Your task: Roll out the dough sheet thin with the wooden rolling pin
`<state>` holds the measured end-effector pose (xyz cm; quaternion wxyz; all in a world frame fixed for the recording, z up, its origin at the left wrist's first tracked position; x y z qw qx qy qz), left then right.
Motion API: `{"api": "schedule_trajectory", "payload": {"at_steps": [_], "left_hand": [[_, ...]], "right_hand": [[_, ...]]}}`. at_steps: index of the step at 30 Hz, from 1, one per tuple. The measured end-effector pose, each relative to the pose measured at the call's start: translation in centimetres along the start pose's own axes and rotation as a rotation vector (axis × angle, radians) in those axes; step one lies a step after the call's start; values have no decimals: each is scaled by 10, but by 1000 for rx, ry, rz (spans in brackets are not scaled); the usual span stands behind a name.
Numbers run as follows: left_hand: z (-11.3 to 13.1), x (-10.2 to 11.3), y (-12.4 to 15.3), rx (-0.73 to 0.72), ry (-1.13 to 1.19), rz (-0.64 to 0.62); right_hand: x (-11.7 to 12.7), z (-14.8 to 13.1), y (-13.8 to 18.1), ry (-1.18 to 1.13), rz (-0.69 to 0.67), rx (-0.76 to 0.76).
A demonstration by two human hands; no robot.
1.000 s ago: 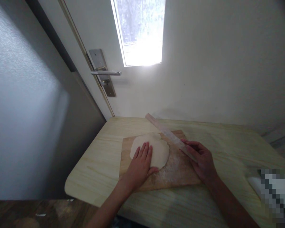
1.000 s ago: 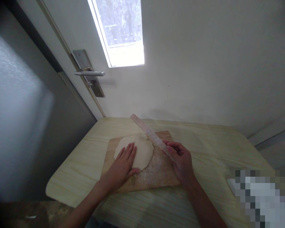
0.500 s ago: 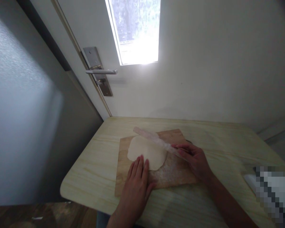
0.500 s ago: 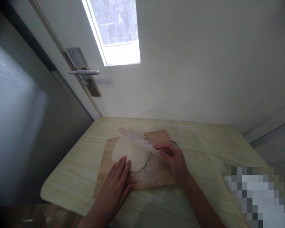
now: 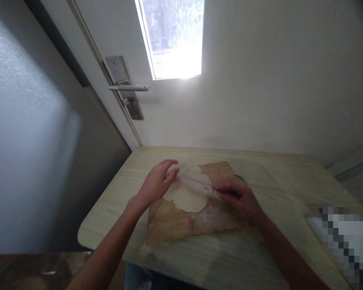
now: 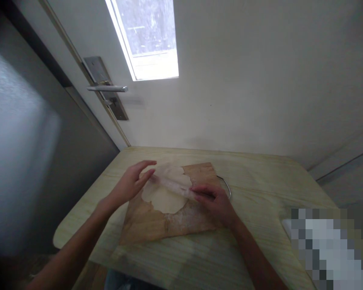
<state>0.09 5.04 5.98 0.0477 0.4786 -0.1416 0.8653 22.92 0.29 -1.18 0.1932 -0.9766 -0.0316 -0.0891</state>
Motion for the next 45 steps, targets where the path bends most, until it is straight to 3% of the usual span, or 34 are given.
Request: {"api": "schedule_trajectory", "payload": {"at_steps": [5,8,11,14,21,27,38,45], "left_hand": [[2,-49,-45,-65,-283,-179],[-8,-71,-47,34,-376,-236],[-17,-79,-49,127,-391,-295],[-20,-83,-57,152,-388,-362],[-20,-89,-67,205,-411,-341],[-16,-85,-59,204,-460,-330],[-13,-76,-42,189,-487,-207],[-13,-71,-25,133,-517,-132]], "right_hand": [[1,2,-1,36,-7,3],[4,2,-2,68,-9,26],[5,2,-3,83,-45,45],[5,0,-2,101,-50,55],[8,3,3,252,-27,125],[8,1,6,394,-143,151],[4,-6,13,458,-257,158],[1,-11,14,482,-288,251]]}}
Point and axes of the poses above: each hand's wrist, its own y-axis away from the middle knuckle, its own x-axis out of the back of the hand, z = x × y, the point moved 4 cm from there along -y, towards the middle knuckle, and after that the axes turned 12 degrees about x, right-handed, at the moved point
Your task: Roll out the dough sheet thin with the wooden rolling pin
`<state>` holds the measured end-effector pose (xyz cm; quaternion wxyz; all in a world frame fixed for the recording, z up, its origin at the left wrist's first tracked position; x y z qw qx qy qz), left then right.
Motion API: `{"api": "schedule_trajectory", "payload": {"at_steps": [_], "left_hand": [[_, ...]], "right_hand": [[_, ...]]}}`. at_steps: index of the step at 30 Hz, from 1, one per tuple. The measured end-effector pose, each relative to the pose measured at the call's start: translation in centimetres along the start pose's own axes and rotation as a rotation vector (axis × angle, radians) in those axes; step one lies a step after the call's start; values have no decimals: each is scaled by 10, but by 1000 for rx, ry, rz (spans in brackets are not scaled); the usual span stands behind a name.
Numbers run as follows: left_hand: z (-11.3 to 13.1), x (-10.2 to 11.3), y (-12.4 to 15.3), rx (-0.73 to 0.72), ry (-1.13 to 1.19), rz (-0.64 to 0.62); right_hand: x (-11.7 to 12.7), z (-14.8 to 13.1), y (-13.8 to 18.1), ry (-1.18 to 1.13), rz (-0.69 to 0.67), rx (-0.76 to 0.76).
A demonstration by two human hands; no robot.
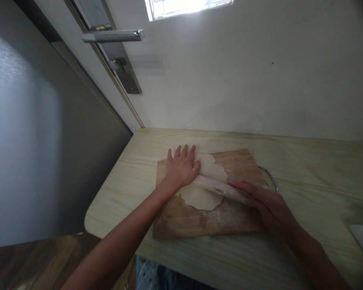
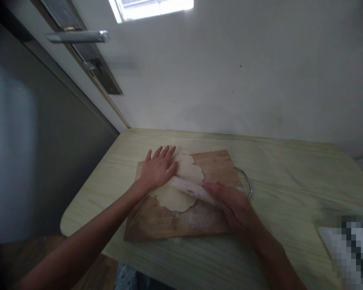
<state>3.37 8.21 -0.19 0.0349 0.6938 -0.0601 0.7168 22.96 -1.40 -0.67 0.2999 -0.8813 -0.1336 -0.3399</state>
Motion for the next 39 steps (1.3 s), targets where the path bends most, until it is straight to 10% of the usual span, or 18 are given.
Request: {"api": "schedule_trajectory", "payload": {"at_steps": [26,39], "left_hand": [[-22,2,87,40,18,24],[-8,1,7,50,-31,-141]], "right_hand": [[-12,-20,7,123,-110,125],[1,-9,-1,307,180,16]]}}
Point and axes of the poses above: each hand's wrist, its own y-axis away from the middle knuckle, its own x-axis out of the back of the hand, z = x × y, the point moved 4 cm from there along -y, towards the middle knuckle, and after that the axes turned 12 degrees about x, right-handed, at the moved point
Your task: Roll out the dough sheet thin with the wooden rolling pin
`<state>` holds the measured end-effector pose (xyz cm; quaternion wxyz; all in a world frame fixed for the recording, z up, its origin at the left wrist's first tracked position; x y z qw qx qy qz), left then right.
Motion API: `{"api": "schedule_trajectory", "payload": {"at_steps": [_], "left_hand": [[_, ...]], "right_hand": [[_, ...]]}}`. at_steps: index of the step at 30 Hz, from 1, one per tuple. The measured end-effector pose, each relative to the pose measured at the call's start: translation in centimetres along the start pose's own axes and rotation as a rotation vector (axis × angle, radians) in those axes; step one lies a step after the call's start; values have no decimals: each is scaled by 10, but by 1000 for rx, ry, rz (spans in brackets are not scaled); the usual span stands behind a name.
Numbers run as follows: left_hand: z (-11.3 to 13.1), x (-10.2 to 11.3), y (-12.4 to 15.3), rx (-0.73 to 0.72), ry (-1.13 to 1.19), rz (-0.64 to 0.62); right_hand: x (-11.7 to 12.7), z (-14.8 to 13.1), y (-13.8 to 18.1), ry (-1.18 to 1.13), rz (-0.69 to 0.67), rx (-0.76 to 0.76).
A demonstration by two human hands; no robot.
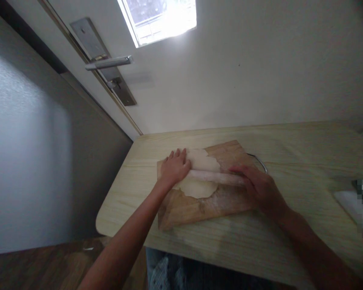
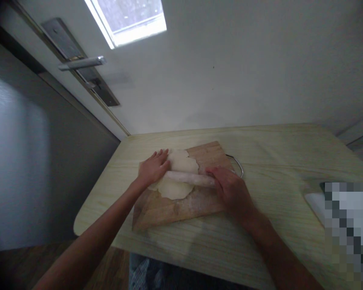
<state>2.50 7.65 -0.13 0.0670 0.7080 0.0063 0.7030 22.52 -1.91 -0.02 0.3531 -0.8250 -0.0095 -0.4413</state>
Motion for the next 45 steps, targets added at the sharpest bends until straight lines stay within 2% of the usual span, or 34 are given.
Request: {"api": "schedule_trajectory", "payload": {"at_steps": [3,10,16,23,26,32,39,43,45], "left_hand": [[2,0,-19,11,41,-49],[8,3,-39,36,82,-21],[11,5,-36,14,43,-5],[19,13,-33,-39,-22,40],[18,11,-32,-53,-9,38],[7,2,-30,15,41,-28],[12,9,-28,-28,4,60],[9,6,-31,0,45,-6],[10,7,-31,11,53,8]], "right_hand": [[1,7,0,42,6,-72],[0,19,-1,37,49,-197],[-6,23,-1,4,66,-122],[-13,26,9,136,-55,-184],[-12,24,7,156,-54,-188],[-9,21,-1,136,-20,-169],[-11,19,4,249,-84,-225],[-11,15,3,234,-73,-194],[-11,16,4,213,-66,-203]]}}
Point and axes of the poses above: each hand's wrist, its own y-axis away from the middle knuckle, its own x-axis out of the back of the hand, z = x × y, the point moved 4 cm from there along -y, towards the middle knuckle, and after that the axes turned 12 degrees about x, right-handed, at the moved point
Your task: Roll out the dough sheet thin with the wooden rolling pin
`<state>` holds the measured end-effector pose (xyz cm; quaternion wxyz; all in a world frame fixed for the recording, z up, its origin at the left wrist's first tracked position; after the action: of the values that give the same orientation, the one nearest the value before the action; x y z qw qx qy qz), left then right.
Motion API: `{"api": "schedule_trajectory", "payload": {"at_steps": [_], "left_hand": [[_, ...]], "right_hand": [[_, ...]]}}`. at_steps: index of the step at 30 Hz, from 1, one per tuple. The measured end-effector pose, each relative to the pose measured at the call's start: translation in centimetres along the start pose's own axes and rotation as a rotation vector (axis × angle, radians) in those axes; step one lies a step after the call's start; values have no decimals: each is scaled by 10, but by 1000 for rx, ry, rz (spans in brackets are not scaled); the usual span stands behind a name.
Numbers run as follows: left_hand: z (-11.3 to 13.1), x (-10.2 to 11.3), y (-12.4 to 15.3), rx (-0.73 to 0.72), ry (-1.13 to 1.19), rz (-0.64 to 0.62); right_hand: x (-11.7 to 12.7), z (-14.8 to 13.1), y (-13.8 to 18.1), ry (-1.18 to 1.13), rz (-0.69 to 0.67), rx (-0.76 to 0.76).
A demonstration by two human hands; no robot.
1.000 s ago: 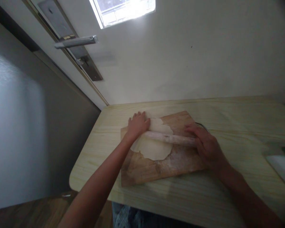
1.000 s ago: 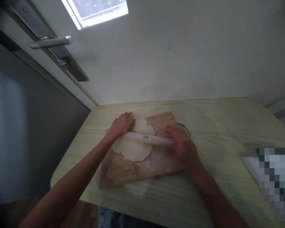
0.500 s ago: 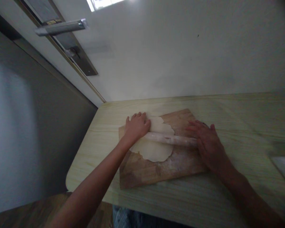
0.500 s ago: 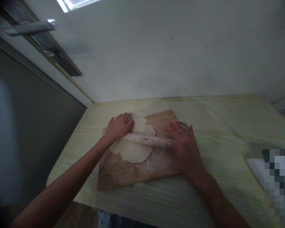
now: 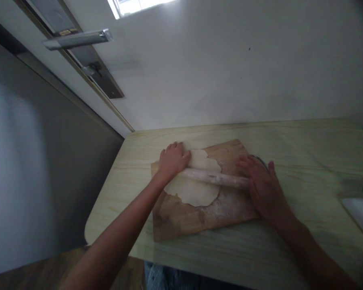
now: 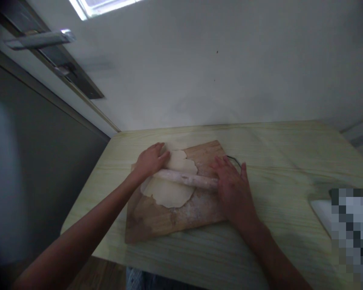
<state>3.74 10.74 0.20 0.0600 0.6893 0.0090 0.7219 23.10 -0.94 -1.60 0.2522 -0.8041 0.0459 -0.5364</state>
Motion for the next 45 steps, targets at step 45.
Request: {"api": "schedule_trajectory", "payload": {"at_steps": [45], "left_hand": [[-4,1,-1,-629,118,-170]], "right_hand": [[-17,-18,-49,-160,-644,549]]}}
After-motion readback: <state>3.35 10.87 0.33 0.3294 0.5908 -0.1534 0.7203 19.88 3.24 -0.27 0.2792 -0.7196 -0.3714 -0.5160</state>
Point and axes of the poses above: each hand's wrist, its own y-axis away from the middle knuckle, its own x-axis out of the back of the hand, z = x × y, the point moved 4 cm from there along -y, towards the middle knuckle, and after that the axes turned 12 degrees about x, right-handed, at the moved point
